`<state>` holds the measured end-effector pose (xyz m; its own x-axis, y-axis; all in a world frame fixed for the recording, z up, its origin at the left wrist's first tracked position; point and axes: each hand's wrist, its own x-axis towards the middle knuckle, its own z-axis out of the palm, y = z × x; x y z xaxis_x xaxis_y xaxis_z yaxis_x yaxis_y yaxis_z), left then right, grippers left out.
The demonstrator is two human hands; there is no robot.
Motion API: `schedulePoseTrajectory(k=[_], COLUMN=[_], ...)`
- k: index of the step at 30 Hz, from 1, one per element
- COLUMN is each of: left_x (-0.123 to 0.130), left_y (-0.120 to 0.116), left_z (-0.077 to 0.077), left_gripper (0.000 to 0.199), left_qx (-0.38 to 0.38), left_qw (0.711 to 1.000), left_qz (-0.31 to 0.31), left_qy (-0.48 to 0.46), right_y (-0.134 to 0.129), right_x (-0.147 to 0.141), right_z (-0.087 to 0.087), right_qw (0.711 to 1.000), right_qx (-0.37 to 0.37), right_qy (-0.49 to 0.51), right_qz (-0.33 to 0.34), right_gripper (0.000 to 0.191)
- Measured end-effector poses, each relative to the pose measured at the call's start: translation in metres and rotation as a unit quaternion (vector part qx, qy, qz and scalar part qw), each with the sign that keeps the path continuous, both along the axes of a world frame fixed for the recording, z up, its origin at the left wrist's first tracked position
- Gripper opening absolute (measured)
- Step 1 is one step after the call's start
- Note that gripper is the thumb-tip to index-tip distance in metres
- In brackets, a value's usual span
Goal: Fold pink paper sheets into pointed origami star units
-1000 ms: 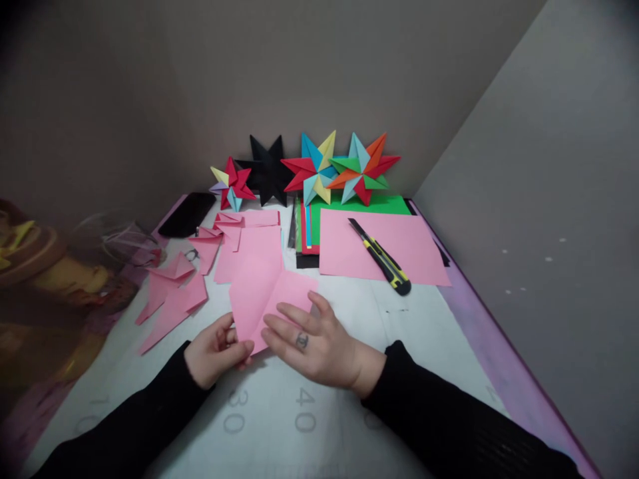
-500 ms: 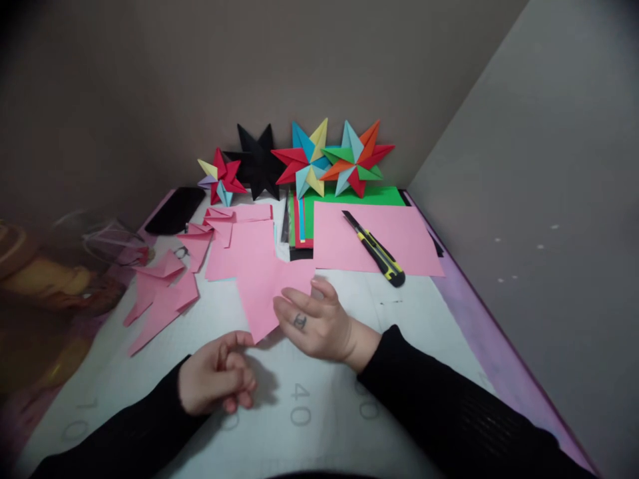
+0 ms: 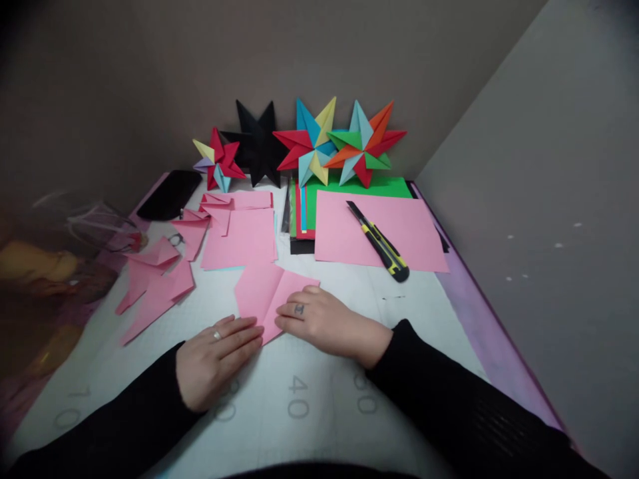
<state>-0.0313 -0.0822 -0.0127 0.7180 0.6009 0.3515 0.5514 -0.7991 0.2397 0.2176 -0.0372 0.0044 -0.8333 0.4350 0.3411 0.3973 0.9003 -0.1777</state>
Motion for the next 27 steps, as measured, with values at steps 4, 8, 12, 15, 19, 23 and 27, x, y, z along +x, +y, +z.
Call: schedulePoseTrajectory(k=[4, 8, 12, 15, 19, 23, 27], left_x=[0.002, 0.008, 0.010, 0.010, 0.012, 0.020, 0.025], left_y=[-0.003, -0.008, -0.010, -0.008, 0.004, 0.020, 0.022], left_z=[0.001, 0.003, -0.001, -0.004, 0.005, 0.018, 0.012], left_gripper=[0.031, 0.027, 0.026, 0.028, 0.028, 0.023, 0.036], left_qx=[0.022, 0.016, 0.027, 0.030, -0.023, -0.093, -0.086], left_qw=[1.000, 1.000, 0.999, 0.998, 0.998, 0.991, 0.993], left_qz=[-0.015, -0.022, -0.026, -0.030, -0.052, -0.046, -0.012], left_qy=[-0.015, -0.003, -0.023, -0.035, 0.007, 0.088, 0.086], right_y=[0.009, 0.014, 0.026, 0.036, 0.046, 0.050, 0.052], right_x=[0.013, 0.024, 0.026, 0.020, 0.009, -0.001, -0.009], right_z=[0.001, 0.005, 0.010, 0.017, 0.024, 0.026, 0.025], right_qw=[0.997, 0.989, 0.974, 0.965, 0.966, 0.970, 0.969], right_qx=[-0.077, -0.142, -0.216, -0.252, -0.252, -0.229, -0.223], right_qy=[0.028, 0.031, 0.046, 0.036, -0.002, -0.036, -0.050], right_qz=[0.006, 0.001, -0.043, -0.056, -0.052, -0.073, -0.090], right_gripper=[0.022, 0.017, 0.012, 0.011, 0.016, 0.019, 0.020])
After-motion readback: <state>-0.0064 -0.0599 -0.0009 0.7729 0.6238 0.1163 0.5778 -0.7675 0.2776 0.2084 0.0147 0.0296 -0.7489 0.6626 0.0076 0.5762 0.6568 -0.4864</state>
